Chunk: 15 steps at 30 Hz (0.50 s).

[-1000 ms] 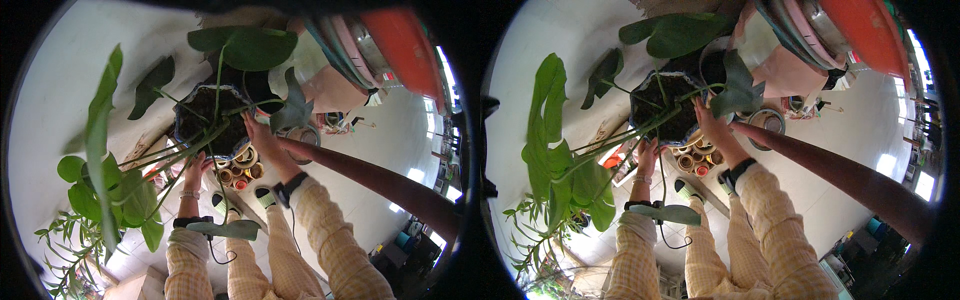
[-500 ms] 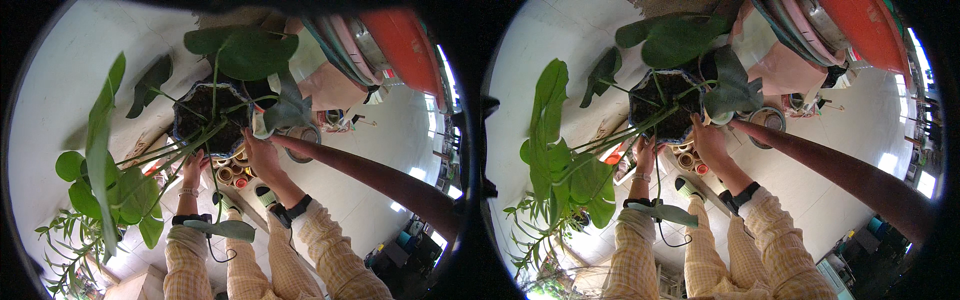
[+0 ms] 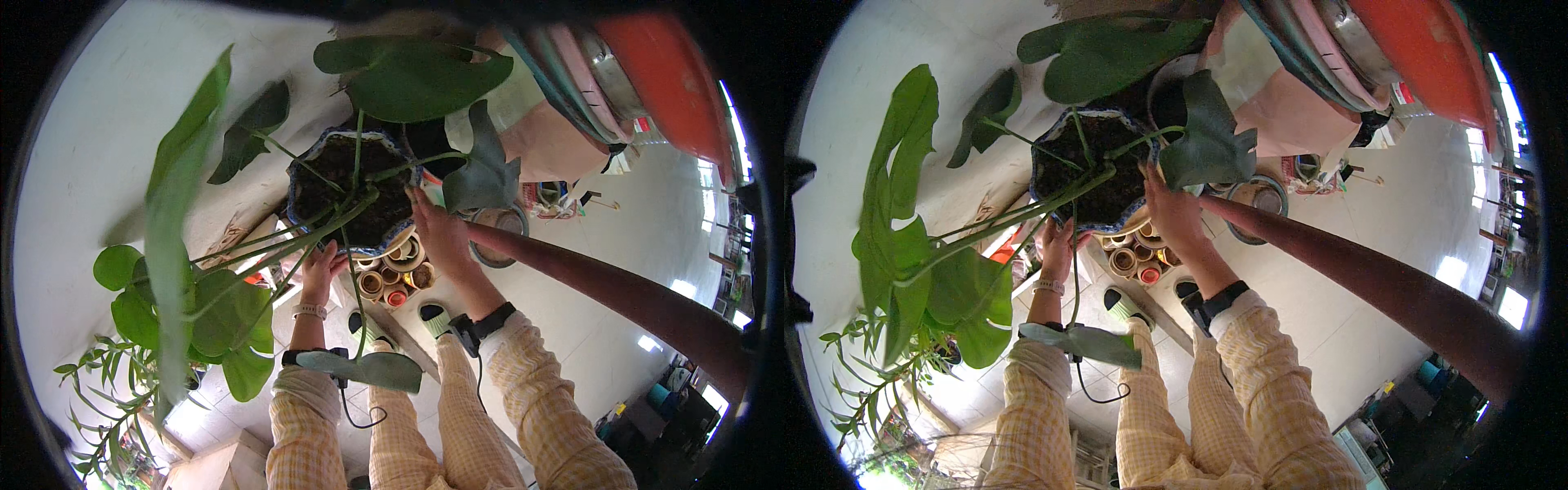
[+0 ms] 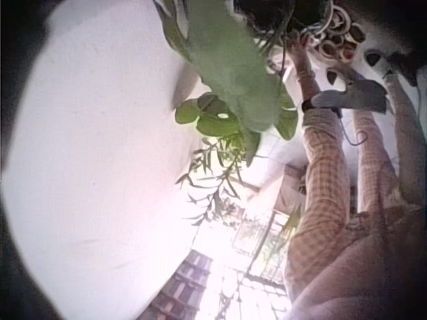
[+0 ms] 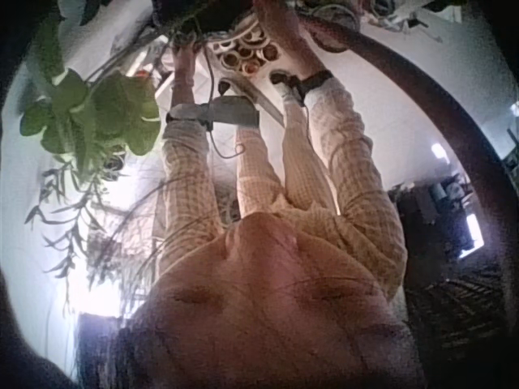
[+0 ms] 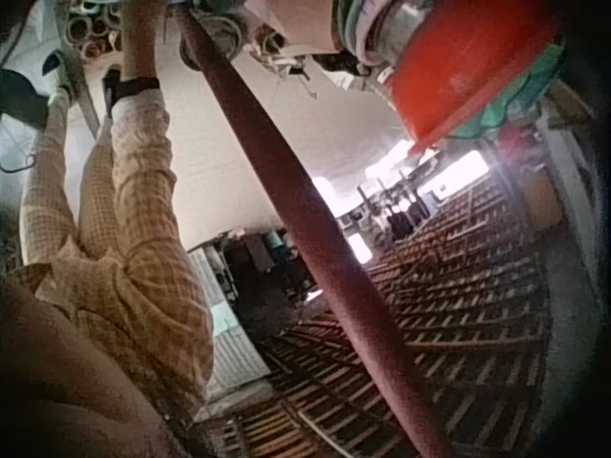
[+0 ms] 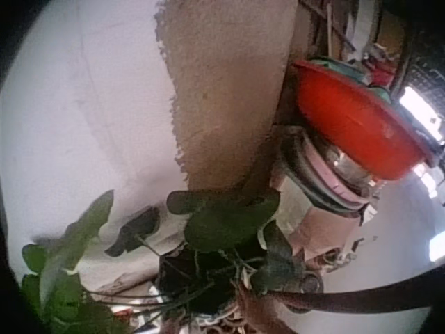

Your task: The person sits on a tiled balcony and removes dried leaves from a potted plant, then disposes of them. They inspect the soil of a Monstera plant and later loosen the soil around another potted plant using their fingers.

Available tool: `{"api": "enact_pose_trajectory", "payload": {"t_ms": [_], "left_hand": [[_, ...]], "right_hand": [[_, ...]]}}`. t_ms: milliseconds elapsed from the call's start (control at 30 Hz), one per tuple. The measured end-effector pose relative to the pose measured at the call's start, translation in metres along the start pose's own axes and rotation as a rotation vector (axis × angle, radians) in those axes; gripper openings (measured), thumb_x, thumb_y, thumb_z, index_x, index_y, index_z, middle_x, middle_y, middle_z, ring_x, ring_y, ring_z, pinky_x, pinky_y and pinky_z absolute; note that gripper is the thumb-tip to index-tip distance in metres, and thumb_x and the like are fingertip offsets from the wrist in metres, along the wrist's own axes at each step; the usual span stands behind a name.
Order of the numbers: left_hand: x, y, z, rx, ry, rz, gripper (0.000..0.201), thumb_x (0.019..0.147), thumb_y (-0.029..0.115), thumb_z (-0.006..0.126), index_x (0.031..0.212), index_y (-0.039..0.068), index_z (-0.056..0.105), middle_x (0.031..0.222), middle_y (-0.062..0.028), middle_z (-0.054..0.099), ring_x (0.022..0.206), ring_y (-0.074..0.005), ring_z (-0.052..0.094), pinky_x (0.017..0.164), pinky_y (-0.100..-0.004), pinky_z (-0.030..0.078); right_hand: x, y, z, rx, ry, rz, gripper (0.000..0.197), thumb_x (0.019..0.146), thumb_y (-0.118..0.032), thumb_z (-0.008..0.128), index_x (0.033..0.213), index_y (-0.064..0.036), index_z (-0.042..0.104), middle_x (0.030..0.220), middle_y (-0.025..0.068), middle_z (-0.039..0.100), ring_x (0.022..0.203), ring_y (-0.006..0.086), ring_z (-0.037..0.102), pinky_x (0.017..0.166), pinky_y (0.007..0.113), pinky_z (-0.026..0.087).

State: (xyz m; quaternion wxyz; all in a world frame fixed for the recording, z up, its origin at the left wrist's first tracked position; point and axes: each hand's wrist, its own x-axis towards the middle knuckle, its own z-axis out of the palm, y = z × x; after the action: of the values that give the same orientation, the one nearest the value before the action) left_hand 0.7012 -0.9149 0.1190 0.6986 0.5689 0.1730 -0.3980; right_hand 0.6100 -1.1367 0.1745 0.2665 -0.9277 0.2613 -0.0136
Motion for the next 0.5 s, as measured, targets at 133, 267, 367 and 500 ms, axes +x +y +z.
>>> {"api": "enact_pose_trajectory", "payload": {"t_ms": [133,267,367,500], "left_hand": [[0.001,-0.002,-0.002,0.016,0.002,0.000,0.030,0.090,0.012,0.049,0.119,0.009,0.041,0.103,-0.0076,0.059,0.082,-0.0211,0.064,0.073,-0.0351,0.054],[-0.001,-0.001,-0.001,0.042,-0.006,-0.020,0.030,0.090,0.013,0.051,0.118,0.007,0.042,0.101,-0.0077,0.060,0.082,-0.0209,0.064,0.074,-0.0352,0.054],[-0.005,0.000,0.001,0.011,0.019,-0.050,0.031,0.089,0.014,0.052,0.118,0.007,0.042,0.101,-0.0079,0.060,0.083,-0.0210,0.064,0.075,-0.0354,0.054],[-0.008,0.002,0.004,-0.004,0.030,-0.026,0.026,0.088,0.015,0.054,0.111,0.006,0.045,0.098,-0.0058,0.057,0.084,-0.0225,0.063,0.076,-0.0360,0.054]], "right_hand": [[0.024,0.010,-0.002,0.205,0.190,-0.153,0.034,0.088,-0.018,0.052,0.120,-0.0065,0.051,0.086,0.0165,0.062,0.068,0.0303,0.059,0.060,0.038,0.046],[0.064,0.017,0.010,0.519,-0.072,-0.170,0.036,0.086,-0.011,0.056,0.121,-0.0108,0.051,0.094,0.0122,0.062,0.077,0.0239,0.059,0.065,0.035,0.046],[0.085,0.019,0.016,0.464,-0.127,-0.294,0.041,0.082,-0.004,0.057,0.122,-0.0144,0.052,0.096,0.0083,0.063,0.080,0.0196,0.059,0.067,0.034,0.045],[0.098,0.016,0.021,0.076,-0.103,-0.407,0.050,0.079,-0.001,0.054,0.125,-0.0205,0.049,0.093,0.0077,0.064,0.080,0.0247,0.061,0.068,0.036,0.048]]}}
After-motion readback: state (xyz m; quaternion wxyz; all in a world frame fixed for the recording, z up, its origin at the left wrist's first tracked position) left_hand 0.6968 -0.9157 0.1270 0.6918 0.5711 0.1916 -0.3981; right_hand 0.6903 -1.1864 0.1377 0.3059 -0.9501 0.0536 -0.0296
